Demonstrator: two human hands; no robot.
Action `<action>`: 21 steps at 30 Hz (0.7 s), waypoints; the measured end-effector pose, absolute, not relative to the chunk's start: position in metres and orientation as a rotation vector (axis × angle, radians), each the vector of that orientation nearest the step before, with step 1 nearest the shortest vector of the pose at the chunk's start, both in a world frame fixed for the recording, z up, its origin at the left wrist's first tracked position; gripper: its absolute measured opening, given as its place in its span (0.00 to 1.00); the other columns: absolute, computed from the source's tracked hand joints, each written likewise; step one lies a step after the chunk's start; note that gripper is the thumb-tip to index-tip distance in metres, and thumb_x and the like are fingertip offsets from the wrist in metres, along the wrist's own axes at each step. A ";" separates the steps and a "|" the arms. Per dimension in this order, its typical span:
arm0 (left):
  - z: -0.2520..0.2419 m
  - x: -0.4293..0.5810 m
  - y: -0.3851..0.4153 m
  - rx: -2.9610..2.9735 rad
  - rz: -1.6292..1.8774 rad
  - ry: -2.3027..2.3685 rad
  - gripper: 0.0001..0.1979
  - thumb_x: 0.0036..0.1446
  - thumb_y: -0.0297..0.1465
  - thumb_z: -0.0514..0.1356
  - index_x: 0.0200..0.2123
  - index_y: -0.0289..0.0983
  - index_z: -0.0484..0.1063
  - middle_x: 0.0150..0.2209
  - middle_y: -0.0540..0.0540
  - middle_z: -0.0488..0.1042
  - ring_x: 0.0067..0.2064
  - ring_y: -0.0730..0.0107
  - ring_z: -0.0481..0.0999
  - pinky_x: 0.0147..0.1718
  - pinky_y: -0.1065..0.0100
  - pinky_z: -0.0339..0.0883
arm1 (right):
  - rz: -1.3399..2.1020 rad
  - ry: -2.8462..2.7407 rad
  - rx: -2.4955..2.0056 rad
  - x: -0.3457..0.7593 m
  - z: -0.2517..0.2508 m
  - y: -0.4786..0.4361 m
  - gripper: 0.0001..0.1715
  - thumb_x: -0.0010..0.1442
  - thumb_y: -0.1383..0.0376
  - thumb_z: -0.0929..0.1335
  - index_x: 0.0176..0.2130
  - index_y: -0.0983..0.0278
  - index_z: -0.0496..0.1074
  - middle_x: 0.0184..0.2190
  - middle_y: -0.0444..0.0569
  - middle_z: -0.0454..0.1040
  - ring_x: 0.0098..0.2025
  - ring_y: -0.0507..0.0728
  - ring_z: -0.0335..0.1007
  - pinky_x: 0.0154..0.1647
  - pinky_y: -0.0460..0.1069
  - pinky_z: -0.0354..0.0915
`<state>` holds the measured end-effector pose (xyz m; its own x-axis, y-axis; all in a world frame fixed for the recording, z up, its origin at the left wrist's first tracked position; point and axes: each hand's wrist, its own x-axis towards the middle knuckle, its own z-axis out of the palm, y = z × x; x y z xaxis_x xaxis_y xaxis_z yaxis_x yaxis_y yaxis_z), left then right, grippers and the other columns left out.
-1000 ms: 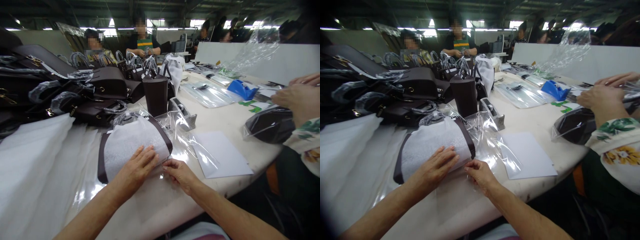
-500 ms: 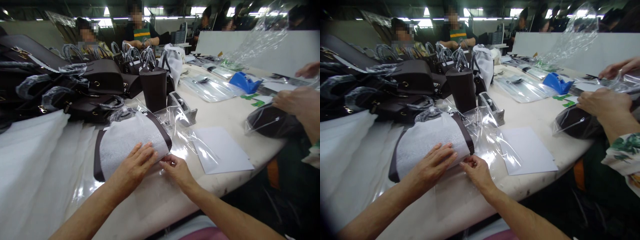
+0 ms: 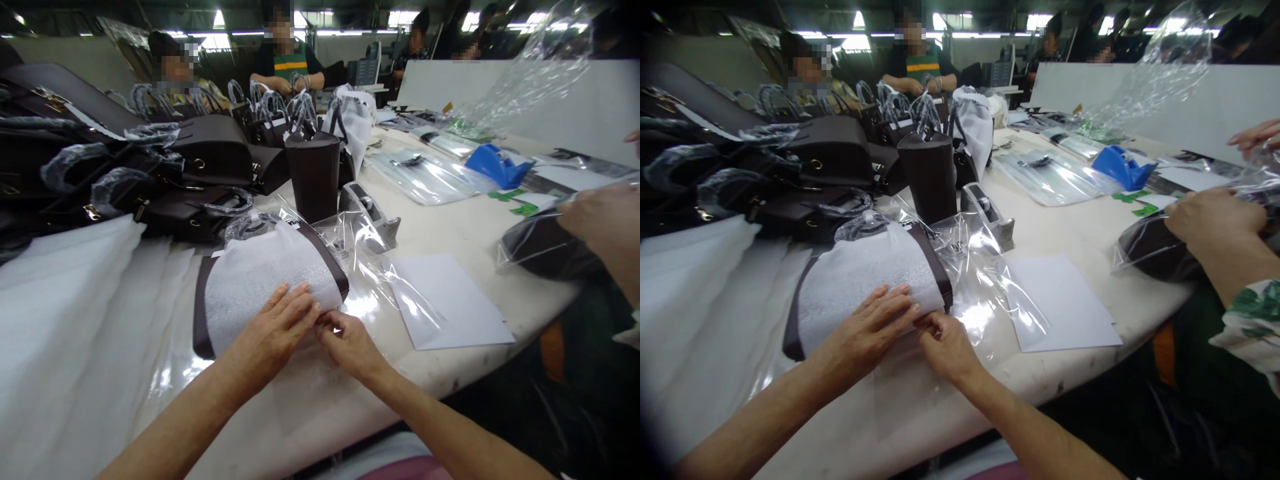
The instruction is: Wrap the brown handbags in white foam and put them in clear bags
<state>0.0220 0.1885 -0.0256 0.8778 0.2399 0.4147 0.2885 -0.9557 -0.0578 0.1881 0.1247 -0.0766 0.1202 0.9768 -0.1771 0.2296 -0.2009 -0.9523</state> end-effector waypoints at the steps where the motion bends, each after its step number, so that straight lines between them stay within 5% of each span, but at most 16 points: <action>1: -0.026 0.022 0.188 -2.928 -0.628 -0.419 0.15 0.58 0.19 0.50 0.49 0.29 0.64 0.48 0.38 0.68 0.59 0.54 0.59 0.56 0.49 0.57 | 1.146 -1.240 -1.586 0.189 -0.075 0.124 0.10 0.52 0.70 0.61 0.31 0.64 0.71 0.18 0.41 0.64 0.23 0.50 0.59 0.24 0.44 0.56; 5: -0.026 0.020 0.187 -2.945 -0.577 -0.462 0.15 0.60 0.20 0.48 0.49 0.30 0.64 0.48 0.39 0.68 0.59 0.55 0.58 0.56 0.49 0.56 | 1.075 -1.324 -1.608 0.194 -0.049 0.113 0.10 0.49 0.74 0.61 0.28 0.65 0.70 0.19 0.41 0.65 0.23 0.51 0.61 0.26 0.45 0.57; 9: -0.023 0.021 0.183 -2.959 -0.502 -0.565 0.15 0.62 0.25 0.47 0.51 0.33 0.62 0.50 0.42 0.68 0.60 0.59 0.58 0.58 0.51 0.52 | 0.825 -1.339 -1.188 0.186 0.004 0.127 0.11 0.59 0.65 0.62 0.42 0.62 0.66 0.31 0.44 0.70 0.33 0.52 0.67 0.36 0.47 0.64; 12: -0.023 0.023 0.175 -2.928 -0.568 -0.567 0.15 0.61 0.27 0.49 0.51 0.33 0.63 0.51 0.42 0.67 0.59 0.59 0.57 0.59 0.53 0.51 | 1.003 -1.467 -0.829 0.165 0.023 0.165 0.17 0.64 0.58 0.57 0.50 0.60 0.63 0.42 0.47 0.71 0.48 0.54 0.66 0.51 0.52 0.61; 16: -0.030 0.015 0.148 -2.802 -0.717 -0.581 0.10 0.58 0.24 0.52 0.42 0.30 0.69 0.45 0.42 0.72 0.55 0.60 0.64 0.57 0.58 0.55 | 1.106 -1.861 -0.874 0.141 0.012 0.202 0.23 0.65 0.54 0.54 0.47 0.62 0.68 0.41 0.50 0.72 0.47 0.55 0.67 0.53 0.55 0.60; 21: -0.053 -0.019 0.094 -2.404 -1.429 -1.299 0.06 0.56 0.26 0.53 0.37 0.38 0.68 0.33 0.49 0.72 0.38 0.70 0.71 0.40 0.64 0.68 | 0.647 -2.336 -0.805 0.140 0.000 0.190 0.32 0.57 0.47 0.62 0.53 0.64 0.63 0.51 0.54 0.66 0.53 0.60 0.62 0.54 0.57 0.60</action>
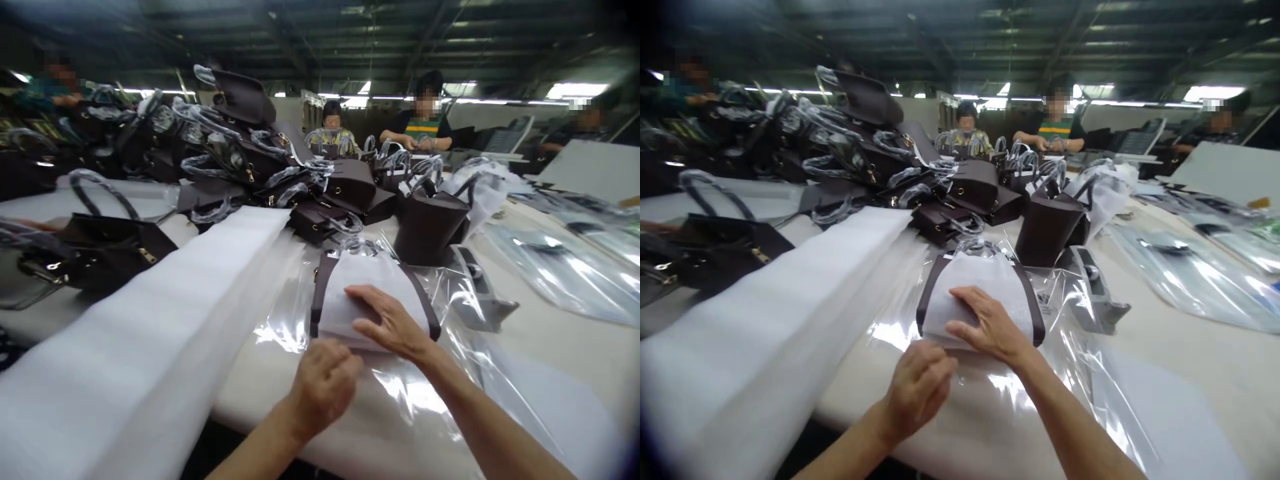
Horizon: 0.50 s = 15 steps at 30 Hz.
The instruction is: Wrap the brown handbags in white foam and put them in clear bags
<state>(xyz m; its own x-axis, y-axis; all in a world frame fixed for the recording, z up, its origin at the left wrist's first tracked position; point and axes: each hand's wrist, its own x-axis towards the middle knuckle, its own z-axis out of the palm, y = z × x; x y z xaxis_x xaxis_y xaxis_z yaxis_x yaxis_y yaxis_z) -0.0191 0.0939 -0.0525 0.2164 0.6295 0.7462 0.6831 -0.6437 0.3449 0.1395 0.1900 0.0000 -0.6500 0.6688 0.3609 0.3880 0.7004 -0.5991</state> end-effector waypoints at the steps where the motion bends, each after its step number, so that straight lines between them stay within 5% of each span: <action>1: -0.057 -0.027 0.086 -2.239 -1.547 -1.558 0.06 0.56 0.26 0.53 0.38 0.37 0.66 0.33 0.48 0.71 0.37 0.69 0.71 0.37 0.64 0.68 | 0.528 -2.436 -0.776 0.139 -0.001 0.185 0.39 0.53 0.44 0.65 0.56 0.64 0.60 0.53 0.56 0.63 0.56 0.63 0.58 0.56 0.59 0.57; 4: -0.064 -0.041 0.078 -2.045 -1.585 -1.982 0.09 0.56 0.30 0.57 0.40 0.34 0.65 0.33 0.45 0.71 0.35 0.68 0.72 0.29 0.68 0.69 | 0.129 -2.645 -0.681 0.132 -0.009 0.177 0.51 0.47 0.43 0.68 0.60 0.67 0.53 0.59 0.60 0.54 0.62 0.67 0.47 0.60 0.66 0.47; 9: -0.061 -0.043 0.090 -2.145 -1.602 -2.077 0.05 0.53 0.31 0.60 0.35 0.38 0.71 0.30 0.50 0.70 0.33 0.73 0.72 0.32 0.71 0.69 | -0.169 -2.642 -0.620 0.128 -0.026 0.179 0.33 0.59 0.66 0.63 0.61 0.66 0.51 0.59 0.58 0.55 0.62 0.63 0.47 0.59 0.63 0.51; 12: -0.059 -0.044 0.098 -2.059 -1.625 -2.022 0.03 0.53 0.30 0.59 0.31 0.38 0.73 0.43 0.42 0.68 0.47 0.62 0.69 0.44 0.59 0.66 | -0.076 -2.518 -0.579 0.134 -0.029 0.178 0.30 0.61 0.70 0.58 0.62 0.67 0.49 0.57 0.57 0.59 0.61 0.60 0.51 0.59 0.61 0.53; 15: -0.059 -0.050 0.107 -2.121 -1.645 -1.705 0.03 0.54 0.26 0.58 0.31 0.36 0.72 0.57 0.39 0.59 0.60 0.53 0.56 0.54 0.51 0.57 | 0.027 -2.395 -0.606 0.138 -0.027 0.175 0.30 0.61 0.72 0.56 0.62 0.65 0.49 0.55 0.55 0.63 0.60 0.57 0.54 0.59 0.58 0.56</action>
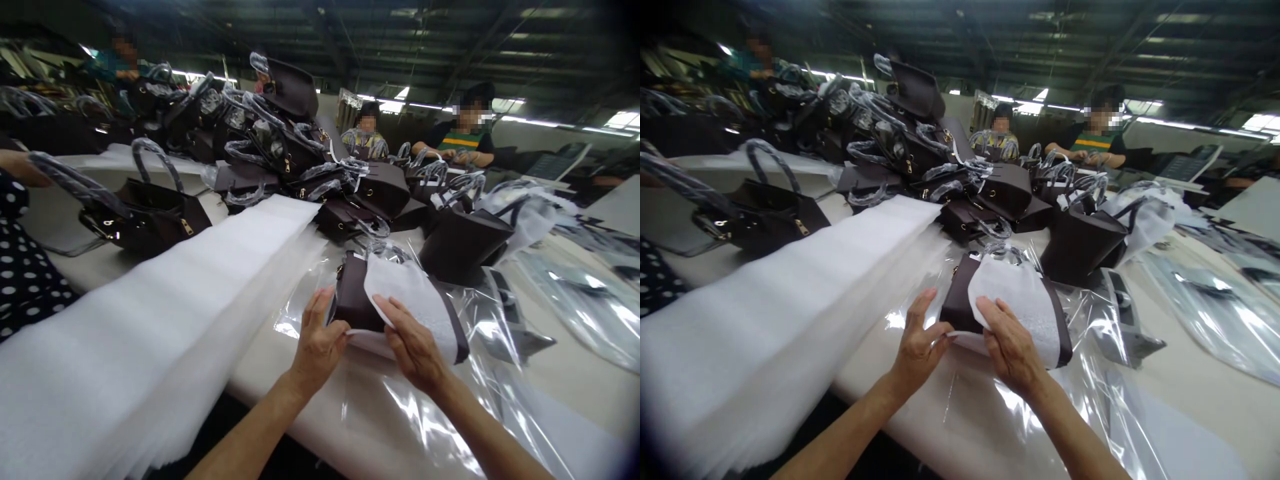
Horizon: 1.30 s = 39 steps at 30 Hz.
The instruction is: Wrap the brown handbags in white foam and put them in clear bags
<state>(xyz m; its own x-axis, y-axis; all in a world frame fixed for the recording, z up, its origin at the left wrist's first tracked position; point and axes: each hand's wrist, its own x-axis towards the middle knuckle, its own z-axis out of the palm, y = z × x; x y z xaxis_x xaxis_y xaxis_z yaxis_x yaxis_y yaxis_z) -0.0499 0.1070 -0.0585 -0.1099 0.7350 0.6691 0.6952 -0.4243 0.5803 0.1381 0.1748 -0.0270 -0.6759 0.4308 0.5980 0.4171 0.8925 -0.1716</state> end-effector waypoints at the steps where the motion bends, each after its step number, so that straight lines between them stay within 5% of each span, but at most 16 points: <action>1: -0.059 -0.052 0.111 2.145 1.628 1.573 0.03 0.54 0.26 0.57 0.31 0.36 0.71 0.56 0.39 0.60 0.60 0.55 0.55 0.54 0.52 0.57 | 0.040 -2.391 -0.601 0.139 -0.026 0.174 0.30 0.62 0.72 0.56 0.62 0.64 0.49 0.55 0.54 0.63 0.59 0.57 0.55 0.59 0.58 0.56; 5: -0.057 -0.053 0.124 2.168 1.630 1.454 0.02 0.55 0.25 0.57 0.31 0.37 0.67 0.45 0.44 0.72 0.55 0.62 0.63 0.53 0.56 0.61 | 0.108 -2.392 -0.566 0.140 -0.025 0.170 0.30 0.62 0.72 0.57 0.62 0.63 0.50 0.57 0.52 0.61 0.59 0.59 0.55 0.60 0.59 0.55; 9: -0.053 -0.048 0.130 2.048 1.635 1.530 0.04 0.55 0.25 0.55 0.27 0.37 0.64 0.41 0.43 0.71 0.48 0.63 0.67 0.52 0.54 0.60 | 0.186 -2.312 -0.645 0.142 -0.027 0.167 0.30 0.61 0.73 0.57 0.62 0.63 0.51 0.58 0.51 0.59 0.60 0.59 0.54 0.58 0.56 0.59; 13: -0.048 -0.050 0.133 1.981 1.561 1.525 0.07 0.56 0.27 0.55 0.25 0.37 0.62 0.41 0.43 0.69 0.44 0.68 0.70 0.44 0.65 0.66 | 0.165 -2.376 -0.461 0.138 -0.031 0.169 0.33 0.59 0.76 0.58 0.62 0.66 0.50 0.58 0.55 0.58 0.59 0.61 0.55 0.59 0.61 0.56; 21: -0.046 -0.059 0.137 1.827 1.459 1.485 0.07 0.53 0.28 0.58 0.23 0.35 0.66 0.54 0.39 0.61 0.45 0.67 0.72 0.42 0.67 0.65 | 0.007 -2.564 -0.335 0.133 -0.037 0.172 0.36 0.57 0.76 0.60 0.63 0.70 0.48 0.58 0.59 0.57 0.60 0.64 0.53 0.58 0.62 0.57; 25: -0.045 -0.063 0.139 1.710 1.465 1.455 0.09 0.48 0.25 0.60 0.23 0.37 0.60 0.47 0.41 0.67 0.54 0.61 0.66 0.42 0.67 0.65 | -0.125 -2.620 -0.298 0.133 -0.043 0.171 0.34 0.57 0.78 0.59 0.62 0.72 0.49 0.57 0.59 0.60 0.61 0.64 0.51 0.59 0.62 0.56; 28: -0.043 -0.066 0.143 1.585 1.404 1.468 0.12 0.45 0.25 0.61 0.25 0.38 0.57 0.41 0.45 0.69 0.52 0.62 0.67 0.36 0.71 0.66 | -0.250 -2.652 -0.271 0.133 -0.046 0.171 0.30 0.58 0.77 0.58 0.59 0.74 0.54 0.57 0.58 0.59 0.61 0.64 0.48 0.60 0.62 0.54; 30: -0.042 -0.069 0.145 1.518 1.325 1.476 0.11 0.45 0.26 0.61 0.29 0.38 0.58 0.40 0.48 0.69 0.39 0.71 0.71 0.31 0.74 0.65 | -0.336 -2.688 -0.271 0.132 -0.048 0.170 0.28 0.58 0.77 0.57 0.58 0.75 0.57 0.59 0.59 0.56 0.62 0.66 0.47 0.61 0.61 0.53; 33: -0.042 -0.072 0.148 1.448 1.231 1.447 0.12 0.46 0.25 0.59 0.34 0.39 0.60 0.32 0.54 0.67 0.27 0.80 0.65 0.26 0.77 0.63 | -0.493 -2.740 -0.319 0.130 -0.049 0.168 0.26 0.58 0.75 0.59 0.57 0.75 0.59 0.60 0.60 0.54 0.62 0.67 0.46 0.62 0.61 0.51; 39: -0.038 -0.078 0.144 1.513 1.181 1.304 0.11 0.54 0.28 0.55 0.42 0.38 0.65 0.33 0.51 0.69 0.30 0.77 0.68 0.30 0.75 0.66 | -0.601 -2.691 -0.462 0.128 -0.060 0.162 0.31 0.59 0.59 0.64 0.56 0.75 0.61 0.59 0.62 0.54 0.63 0.67 0.44 0.63 0.60 0.46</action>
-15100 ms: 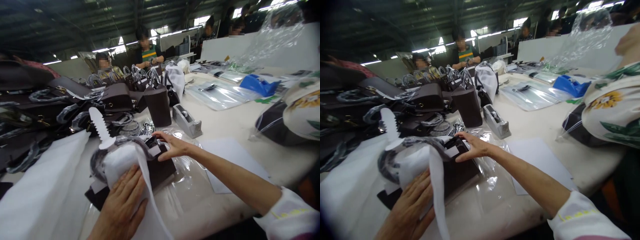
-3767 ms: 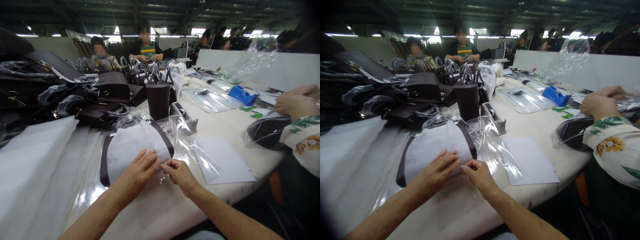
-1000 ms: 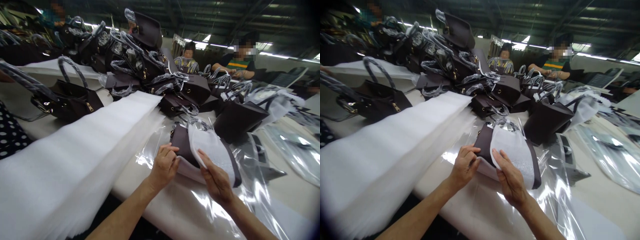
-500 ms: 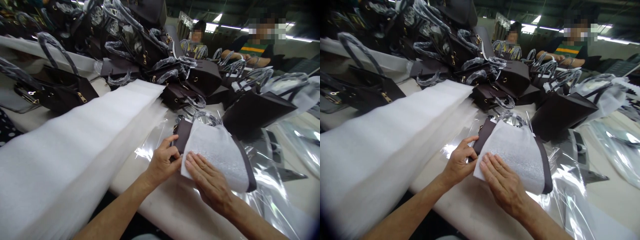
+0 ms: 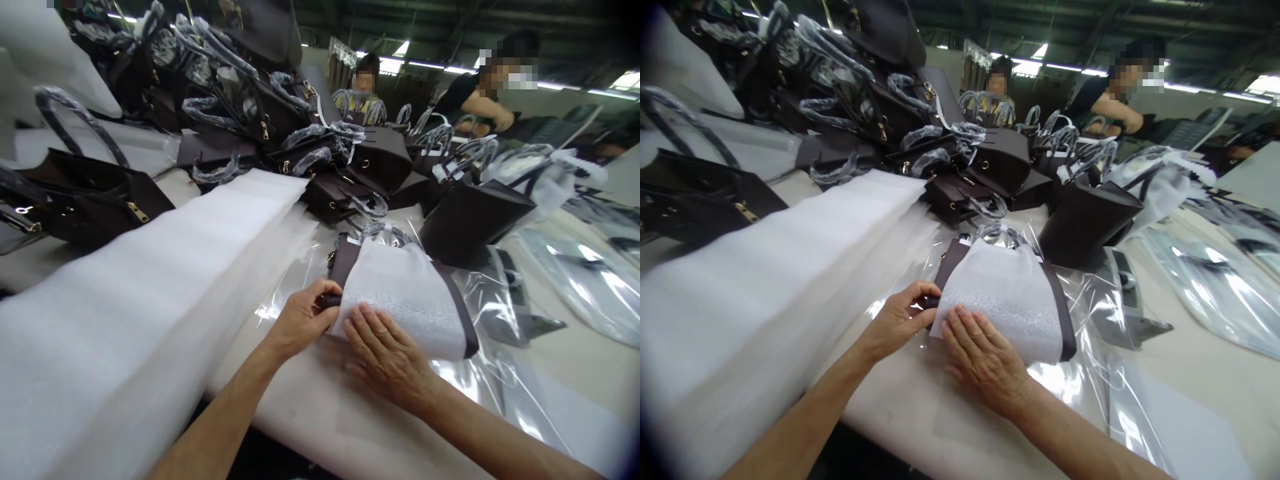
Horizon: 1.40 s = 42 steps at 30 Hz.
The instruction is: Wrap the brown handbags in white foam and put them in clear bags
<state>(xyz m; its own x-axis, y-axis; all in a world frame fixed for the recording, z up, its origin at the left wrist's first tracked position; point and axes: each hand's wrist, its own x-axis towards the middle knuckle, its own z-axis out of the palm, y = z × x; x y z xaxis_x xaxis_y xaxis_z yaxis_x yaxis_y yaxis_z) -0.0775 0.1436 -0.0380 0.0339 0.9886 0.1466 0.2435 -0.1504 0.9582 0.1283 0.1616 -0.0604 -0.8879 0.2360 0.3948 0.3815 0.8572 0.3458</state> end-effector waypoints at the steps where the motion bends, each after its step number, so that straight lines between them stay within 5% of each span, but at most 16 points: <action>1: -0.037 -0.079 0.142 1.577 1.164 1.293 0.14 0.55 0.30 0.54 0.47 0.39 0.65 0.37 0.49 0.70 0.33 0.75 0.69 0.32 0.73 0.67 | -0.585 -2.695 -0.481 0.128 -0.062 0.161 0.32 0.59 0.58 0.64 0.56 0.75 0.60 0.60 0.62 0.54 0.63 0.67 0.43 0.63 0.60 0.46; 4: -0.038 -0.080 0.140 1.888 1.051 1.266 0.25 0.55 0.32 0.57 0.56 0.45 0.59 0.46 0.46 0.67 0.43 0.68 0.69 0.43 0.66 0.67 | -0.507 -2.690 -0.525 0.126 -0.063 0.161 0.34 0.58 0.59 0.64 0.58 0.76 0.56 0.60 0.62 0.52 0.64 0.66 0.39 0.63 0.60 0.47; 7: -0.043 -0.079 0.142 2.092 1.009 1.305 0.24 0.55 0.29 0.56 0.56 0.47 0.61 0.43 0.46 0.67 0.45 0.67 0.69 0.46 0.64 0.65 | -0.250 -2.700 -0.501 0.132 -0.047 0.166 0.31 0.59 0.64 0.62 0.59 0.74 0.56 0.60 0.60 0.53 0.64 0.64 0.38 0.62 0.60 0.48; 12: -0.048 -0.076 0.147 2.110 1.088 1.401 0.22 0.55 0.28 0.56 0.54 0.45 0.63 0.38 0.48 0.68 0.39 0.70 0.71 0.40 0.67 0.68 | 0.314 -2.240 -0.765 0.167 -0.009 0.174 0.24 0.63 0.69 0.58 0.58 0.62 0.58 0.55 0.51 0.63 0.57 0.55 0.59 0.57 0.54 0.60; 21: -0.048 -0.073 0.148 2.129 1.092 1.390 0.21 0.55 0.28 0.56 0.53 0.45 0.63 0.41 0.48 0.68 0.40 0.72 0.71 0.40 0.70 0.67 | -0.359 -2.420 -0.809 0.167 -0.048 0.182 0.23 0.62 0.59 0.63 0.55 0.64 0.63 0.57 0.57 0.60 0.60 0.62 0.52 0.54 0.59 0.58; 32: -0.050 -0.069 0.150 2.225 1.029 1.458 0.21 0.55 0.30 0.57 0.53 0.45 0.63 0.41 0.48 0.68 0.40 0.70 0.72 0.39 0.68 0.69 | -0.333 -2.149 -0.832 0.161 -0.051 0.188 0.14 0.60 0.74 0.59 0.44 0.66 0.68 0.48 0.51 0.71 0.53 0.57 0.63 0.49 0.55 0.58; 42: -0.052 -0.067 0.147 2.281 1.023 1.465 0.23 0.56 0.29 0.56 0.55 0.46 0.59 0.44 0.48 0.68 0.44 0.69 0.72 0.42 0.68 0.68 | -0.505 -2.403 -0.654 0.151 -0.066 0.173 0.23 0.63 0.68 0.60 0.57 0.59 0.59 0.61 0.44 0.52 0.63 0.58 0.44 0.63 0.59 0.44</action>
<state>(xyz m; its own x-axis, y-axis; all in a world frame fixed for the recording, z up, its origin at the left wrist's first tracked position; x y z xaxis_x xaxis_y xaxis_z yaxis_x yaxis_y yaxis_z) -0.0671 0.1467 -0.0525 0.2506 0.8698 0.4250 0.6989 -0.4664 0.5422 0.1507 0.1726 -0.0660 -0.7039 0.3320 0.6279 0.5568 0.8068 0.1976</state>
